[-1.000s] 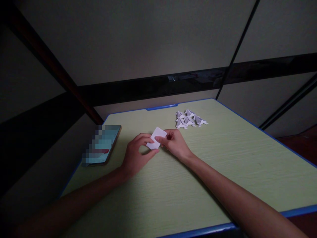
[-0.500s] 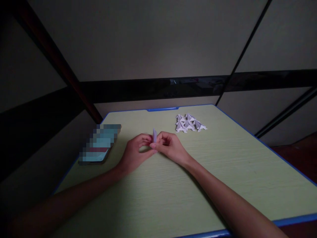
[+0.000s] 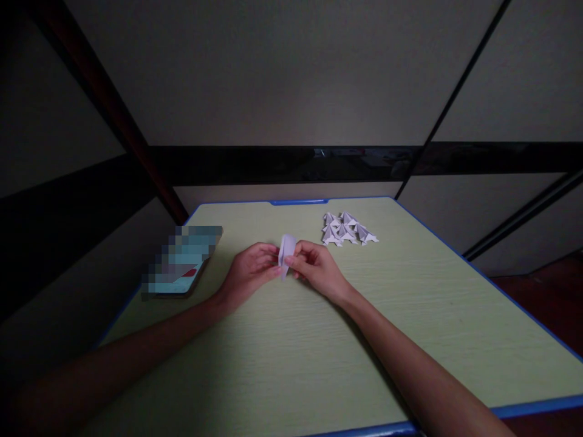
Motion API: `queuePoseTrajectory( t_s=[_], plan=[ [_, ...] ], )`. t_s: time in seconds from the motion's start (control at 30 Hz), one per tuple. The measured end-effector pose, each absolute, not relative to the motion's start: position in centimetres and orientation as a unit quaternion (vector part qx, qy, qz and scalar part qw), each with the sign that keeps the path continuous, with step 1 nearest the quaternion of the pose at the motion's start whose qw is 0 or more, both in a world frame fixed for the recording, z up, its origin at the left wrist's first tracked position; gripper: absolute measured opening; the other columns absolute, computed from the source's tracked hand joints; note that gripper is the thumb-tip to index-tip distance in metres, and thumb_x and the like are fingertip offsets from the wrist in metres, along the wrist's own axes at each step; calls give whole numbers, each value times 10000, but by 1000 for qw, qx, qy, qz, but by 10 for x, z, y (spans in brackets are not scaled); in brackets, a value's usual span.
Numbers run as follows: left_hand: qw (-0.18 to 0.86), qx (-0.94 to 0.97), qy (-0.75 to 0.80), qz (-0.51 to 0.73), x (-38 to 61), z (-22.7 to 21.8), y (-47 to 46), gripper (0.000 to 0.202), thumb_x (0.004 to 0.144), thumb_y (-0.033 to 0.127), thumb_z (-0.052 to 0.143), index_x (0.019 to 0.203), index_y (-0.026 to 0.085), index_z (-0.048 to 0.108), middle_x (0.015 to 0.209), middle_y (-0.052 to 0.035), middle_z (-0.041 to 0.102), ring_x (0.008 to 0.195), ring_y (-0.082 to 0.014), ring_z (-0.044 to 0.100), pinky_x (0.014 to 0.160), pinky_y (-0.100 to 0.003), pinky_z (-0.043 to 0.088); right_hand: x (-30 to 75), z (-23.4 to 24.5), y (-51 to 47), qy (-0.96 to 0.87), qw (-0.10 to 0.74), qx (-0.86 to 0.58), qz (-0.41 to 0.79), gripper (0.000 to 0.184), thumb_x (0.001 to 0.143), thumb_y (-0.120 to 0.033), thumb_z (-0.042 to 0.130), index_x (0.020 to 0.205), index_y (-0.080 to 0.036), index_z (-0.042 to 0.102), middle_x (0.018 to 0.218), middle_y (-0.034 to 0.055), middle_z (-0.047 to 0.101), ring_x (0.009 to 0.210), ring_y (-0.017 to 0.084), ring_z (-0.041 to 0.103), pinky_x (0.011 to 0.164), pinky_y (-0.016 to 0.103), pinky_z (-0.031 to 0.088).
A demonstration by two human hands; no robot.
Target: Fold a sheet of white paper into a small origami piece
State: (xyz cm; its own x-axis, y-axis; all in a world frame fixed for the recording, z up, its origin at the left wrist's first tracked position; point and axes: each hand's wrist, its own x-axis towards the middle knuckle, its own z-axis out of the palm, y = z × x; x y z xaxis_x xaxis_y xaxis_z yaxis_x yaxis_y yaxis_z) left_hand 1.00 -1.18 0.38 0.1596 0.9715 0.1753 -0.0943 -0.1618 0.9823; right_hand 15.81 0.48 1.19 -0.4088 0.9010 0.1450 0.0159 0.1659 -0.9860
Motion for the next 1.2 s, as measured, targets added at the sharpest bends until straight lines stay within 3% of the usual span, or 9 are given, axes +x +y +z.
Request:
queuePoseTrajectory(
  t_s=[0.2, 0.37, 0.53, 0.8, 1.0, 1.2],
  plan=[
    [513, 501, 414, 561, 8, 4, -6, 173, 619, 118, 501, 786, 126, 544, 740, -26, 638, 667, -120, 581, 601, -218, 435, 162, 10, 8, -624, 421, -416, 510, 249, 666, -361, 583, 594, -158, 459, 380, -80, 402, 343, 31, 292, 368, 194, 191],
    [532, 502, 409, 546, 10, 1, -6, 168, 627, 199, 557, 767, 110, 590, 705, -35, 648, 613, -124, 577, 581, -234, 429, 158, 11, 8, -581, 463, -410, 529, 242, 623, -324, 615, 711, -166, 454, 488, -47, 510, 432, 63, 448, 440, 208, 338],
    [552, 510, 405, 520, 11, 1, -9, 183, 592, 205, 601, 745, 107, 626, 684, -35, 654, 590, -125, 570, 565, -237, 429, 151, 12, 4, -602, 480, -412, 487, 440, 508, -229, 693, 851, -195, 420, 588, -65, 485, 520, 79, 463, 491, 214, 379],
    [503, 475, 421, 587, 8, 6, -7, 178, 650, 219, 553, 784, 111, 599, 696, -18, 634, 629, -118, 557, 625, -234, 423, 159, 11, 10, -578, 502, -408, 498, 280, 586, -280, 652, 774, -180, 470, 679, -18, 519, 587, 94, 501, 550, 239, 409],
    [433, 474, 487, 593, 3, 4, -4, 121, 643, 243, 564, 629, 127, 534, 559, 35, 535, 524, -81, 465, 472, -177, 331, 162, 13, 11, -526, 535, -421, 509, 431, 485, -240, 717, 705, -204, 349, 578, -66, 519, 499, 81, 497, 488, 227, 419],
    [375, 480, 534, 586, 1, 6, -4, 156, 641, 256, 556, 573, 121, 518, 511, 48, 472, 478, -64, 394, 437, -169, 284, 164, 16, 11, -511, 519, -443, 522, 427, 460, -228, 724, 730, -189, 395, 582, -36, 584, 480, 102, 531, 464, 243, 447]
  ],
)
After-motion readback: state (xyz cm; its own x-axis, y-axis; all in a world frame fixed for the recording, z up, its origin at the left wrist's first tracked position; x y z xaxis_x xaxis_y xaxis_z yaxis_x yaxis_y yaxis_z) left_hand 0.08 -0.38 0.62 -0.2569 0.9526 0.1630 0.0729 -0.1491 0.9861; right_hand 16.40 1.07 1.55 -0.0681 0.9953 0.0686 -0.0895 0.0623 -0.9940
